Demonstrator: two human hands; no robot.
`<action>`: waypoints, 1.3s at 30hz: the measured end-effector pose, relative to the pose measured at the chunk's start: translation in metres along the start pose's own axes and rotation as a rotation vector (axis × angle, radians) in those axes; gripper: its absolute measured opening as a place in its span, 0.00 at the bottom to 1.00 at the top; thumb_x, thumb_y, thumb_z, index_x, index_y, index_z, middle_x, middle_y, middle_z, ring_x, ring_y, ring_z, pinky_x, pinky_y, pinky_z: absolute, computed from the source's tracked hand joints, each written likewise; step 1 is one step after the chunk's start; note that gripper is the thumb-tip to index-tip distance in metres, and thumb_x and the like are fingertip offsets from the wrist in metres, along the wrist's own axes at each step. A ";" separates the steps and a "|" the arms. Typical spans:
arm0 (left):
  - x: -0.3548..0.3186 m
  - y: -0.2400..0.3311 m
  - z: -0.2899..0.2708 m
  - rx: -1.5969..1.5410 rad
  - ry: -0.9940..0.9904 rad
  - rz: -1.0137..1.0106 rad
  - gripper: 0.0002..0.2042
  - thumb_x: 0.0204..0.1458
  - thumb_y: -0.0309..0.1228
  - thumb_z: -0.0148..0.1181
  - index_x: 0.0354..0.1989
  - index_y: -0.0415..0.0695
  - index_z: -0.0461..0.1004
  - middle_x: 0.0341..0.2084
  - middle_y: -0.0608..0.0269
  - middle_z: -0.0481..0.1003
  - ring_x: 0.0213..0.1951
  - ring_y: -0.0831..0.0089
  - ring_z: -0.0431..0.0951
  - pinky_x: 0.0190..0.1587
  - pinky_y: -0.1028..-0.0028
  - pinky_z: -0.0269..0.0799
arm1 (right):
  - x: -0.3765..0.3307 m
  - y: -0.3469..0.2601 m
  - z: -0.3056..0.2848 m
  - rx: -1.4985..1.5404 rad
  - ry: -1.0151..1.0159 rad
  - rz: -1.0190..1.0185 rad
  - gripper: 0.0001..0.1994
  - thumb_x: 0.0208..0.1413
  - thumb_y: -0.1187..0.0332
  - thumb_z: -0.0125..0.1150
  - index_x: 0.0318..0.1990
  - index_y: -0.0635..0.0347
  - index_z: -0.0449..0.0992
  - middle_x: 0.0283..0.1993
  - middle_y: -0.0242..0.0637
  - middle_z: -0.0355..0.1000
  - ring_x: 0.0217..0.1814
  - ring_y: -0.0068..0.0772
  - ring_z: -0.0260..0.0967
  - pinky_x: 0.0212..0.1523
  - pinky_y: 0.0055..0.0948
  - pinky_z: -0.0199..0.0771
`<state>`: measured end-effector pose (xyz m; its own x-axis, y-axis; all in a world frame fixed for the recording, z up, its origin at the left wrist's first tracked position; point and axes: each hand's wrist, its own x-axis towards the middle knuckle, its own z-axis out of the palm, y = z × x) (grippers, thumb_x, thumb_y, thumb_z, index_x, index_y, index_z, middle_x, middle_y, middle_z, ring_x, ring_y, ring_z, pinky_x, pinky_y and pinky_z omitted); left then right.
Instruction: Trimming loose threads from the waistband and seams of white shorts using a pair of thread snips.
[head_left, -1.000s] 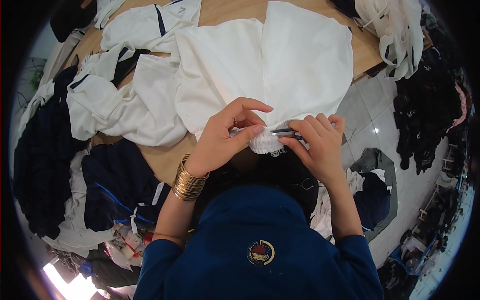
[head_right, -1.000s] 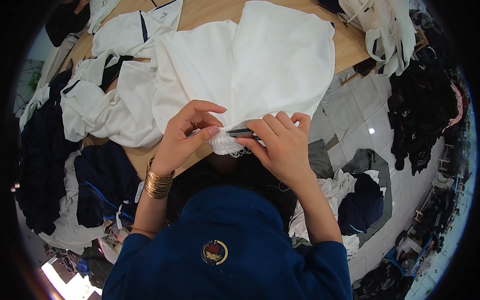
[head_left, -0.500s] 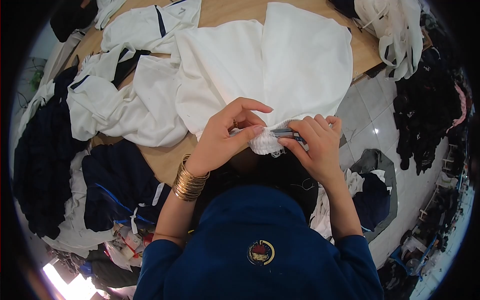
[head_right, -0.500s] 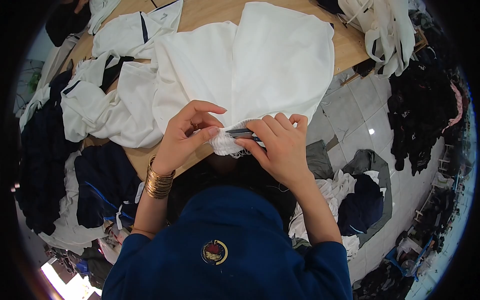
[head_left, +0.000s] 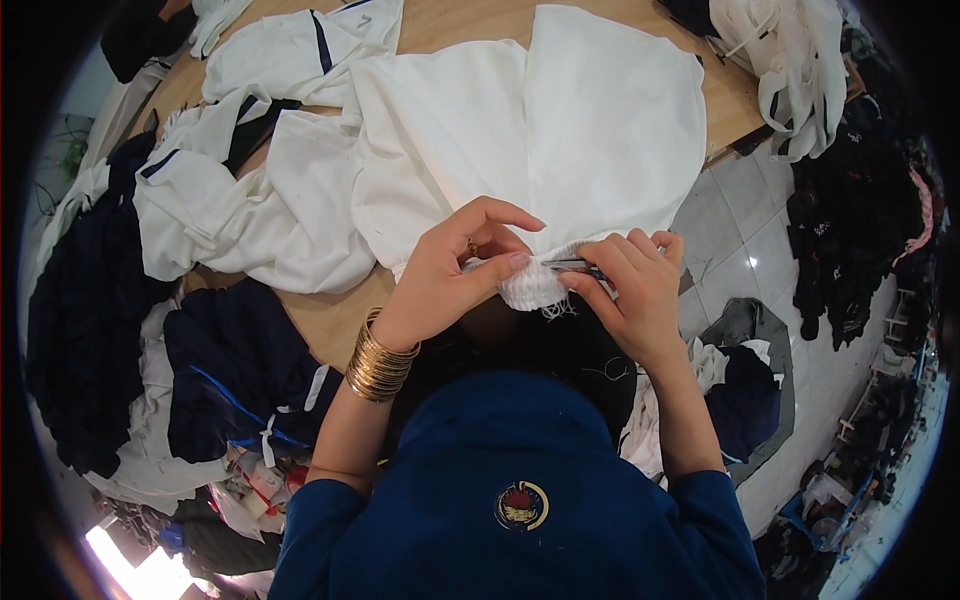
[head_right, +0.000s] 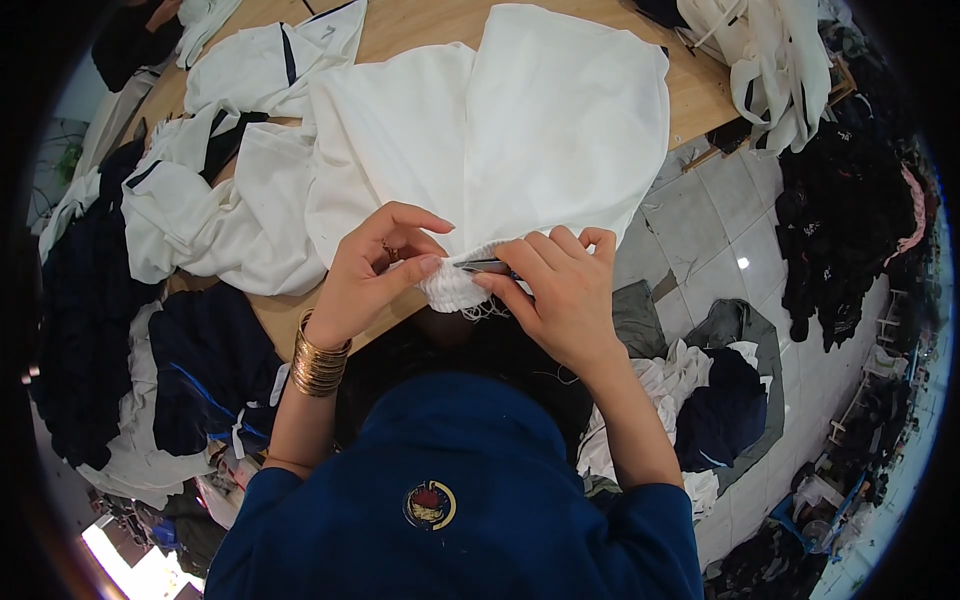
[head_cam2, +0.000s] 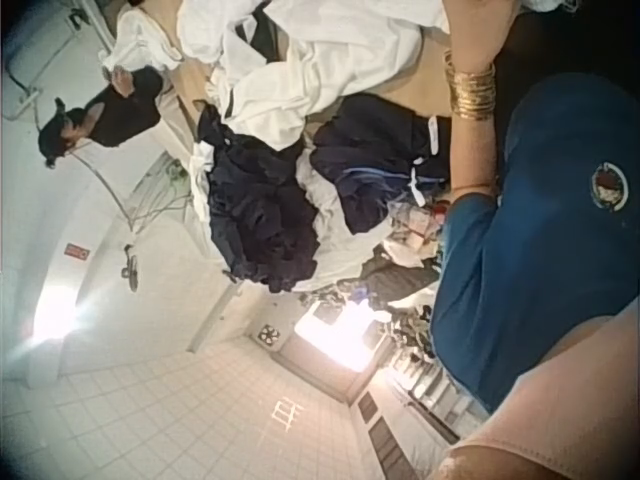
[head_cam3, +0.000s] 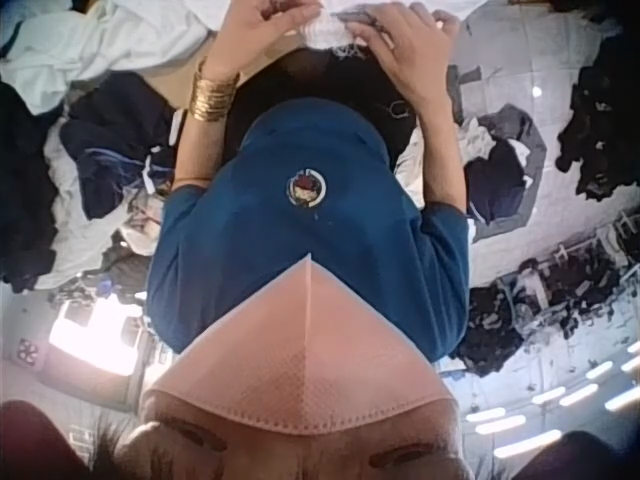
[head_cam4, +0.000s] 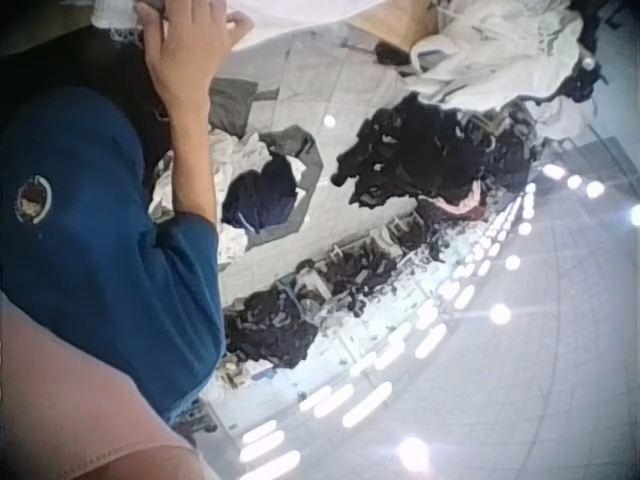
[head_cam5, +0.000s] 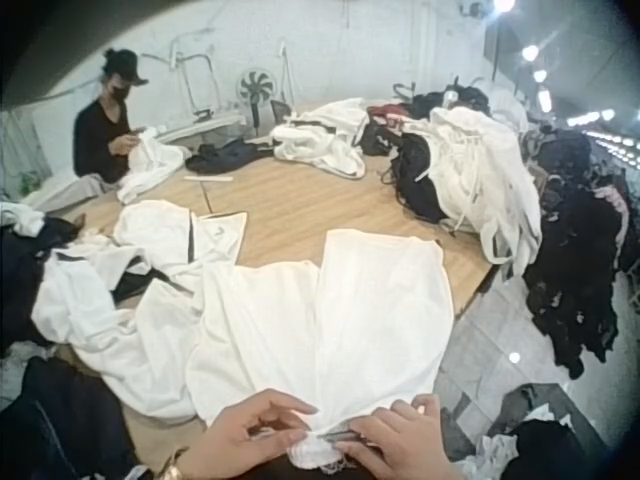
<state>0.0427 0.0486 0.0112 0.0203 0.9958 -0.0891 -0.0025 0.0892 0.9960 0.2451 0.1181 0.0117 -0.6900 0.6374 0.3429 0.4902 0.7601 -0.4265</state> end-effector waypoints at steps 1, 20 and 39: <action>0.000 -0.001 0.000 -0.008 0.001 0.007 0.13 0.51 0.24 0.57 0.46 0.40 0.68 0.29 0.63 0.75 0.32 0.83 0.72 0.37 0.81 0.67 | 0.000 0.000 0.000 0.000 0.000 0.000 0.11 0.46 0.57 0.63 0.30 0.52 0.72 0.24 0.24 0.65 0.27 0.26 0.60 0.38 0.33 0.50; 0.001 -0.004 0.001 -0.017 -0.001 0.024 0.13 0.51 0.23 0.57 0.46 0.39 0.68 0.28 0.64 0.74 0.32 0.83 0.71 0.37 0.82 0.66 | 0.002 -0.002 -0.001 -0.022 -0.007 -0.025 0.11 0.46 0.57 0.63 0.31 0.52 0.72 0.25 0.24 0.65 0.28 0.26 0.60 0.38 0.34 0.50; 0.001 -0.007 0.000 0.000 -0.008 0.023 0.13 0.51 0.24 0.57 0.46 0.40 0.68 0.29 0.64 0.74 0.32 0.83 0.72 0.36 0.82 0.67 | 0.002 0.002 -0.001 0.105 0.044 0.107 0.12 0.44 0.58 0.65 0.32 0.52 0.73 0.23 0.24 0.65 0.26 0.26 0.60 0.38 0.31 0.50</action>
<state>0.0426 0.0485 0.0043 0.0278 0.9974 -0.0665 -0.0029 0.0666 0.9978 0.2449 0.1206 0.0125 -0.6116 0.7208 0.3261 0.4999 0.6716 -0.5469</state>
